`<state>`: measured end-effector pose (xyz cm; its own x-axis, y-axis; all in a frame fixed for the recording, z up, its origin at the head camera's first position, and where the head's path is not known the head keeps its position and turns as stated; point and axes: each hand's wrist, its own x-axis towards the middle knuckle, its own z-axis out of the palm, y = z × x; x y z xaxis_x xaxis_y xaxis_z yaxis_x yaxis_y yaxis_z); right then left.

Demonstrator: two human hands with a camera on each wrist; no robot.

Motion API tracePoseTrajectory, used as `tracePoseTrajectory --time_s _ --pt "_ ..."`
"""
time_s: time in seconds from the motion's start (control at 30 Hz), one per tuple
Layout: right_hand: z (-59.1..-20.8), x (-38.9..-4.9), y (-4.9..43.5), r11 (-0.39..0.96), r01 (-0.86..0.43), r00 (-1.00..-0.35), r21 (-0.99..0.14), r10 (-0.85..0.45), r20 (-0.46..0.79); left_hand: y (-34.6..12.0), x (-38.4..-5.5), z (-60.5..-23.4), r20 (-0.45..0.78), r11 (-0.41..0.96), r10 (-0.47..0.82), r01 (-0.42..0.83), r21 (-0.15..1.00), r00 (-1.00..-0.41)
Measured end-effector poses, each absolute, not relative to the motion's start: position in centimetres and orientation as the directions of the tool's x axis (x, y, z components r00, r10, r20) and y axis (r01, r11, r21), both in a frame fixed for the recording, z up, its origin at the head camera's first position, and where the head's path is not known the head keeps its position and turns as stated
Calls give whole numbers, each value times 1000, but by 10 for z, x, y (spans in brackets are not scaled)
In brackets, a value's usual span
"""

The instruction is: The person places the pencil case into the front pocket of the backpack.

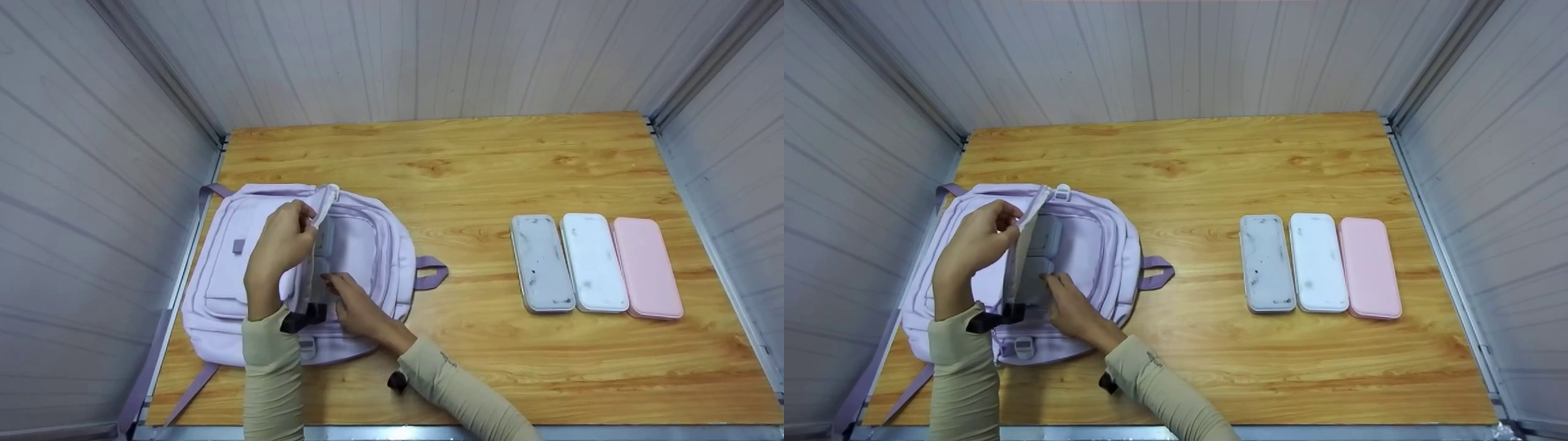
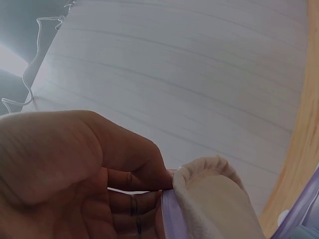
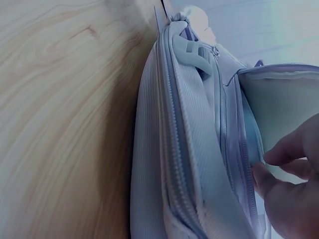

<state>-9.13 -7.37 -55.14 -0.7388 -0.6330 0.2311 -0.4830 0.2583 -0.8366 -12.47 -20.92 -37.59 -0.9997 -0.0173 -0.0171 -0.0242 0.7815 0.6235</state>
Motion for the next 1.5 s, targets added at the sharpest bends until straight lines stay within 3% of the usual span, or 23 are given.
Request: tracePoseTrajectory --time_s 0.23,0.5,0.83,1.03,1.33,1.5 --pt "-552 -96 -76 213 -529 -682 -822 -682 262 -207 -126 -375 6 783 -8 -3 622 -1000" --pt "-549 -97 -77 183 -484 -661 -856 -718 220 -205 -128 -376 0 782 -9 -7 624 -1000" --pt "-544 -102 -71 243 -488 -668 -838 -722 180 -207 -128 -377 -12 786 -10 -16 618 -1000" --pt "-535 -104 -62 285 -418 -690 -863 -717 98 -207 -127 -377 -29 783 -15 -30 621 -999" --pt "-528 -116 -44 173 -409 -706 -896 -683 190 -207 -128 -378 -6 789 -22 -21 614 -1000" --pt "-526 -123 -33 126 -363 -745 -923 -634 206 -206 -127 -378 -30 788 -30 -42 614 -999"
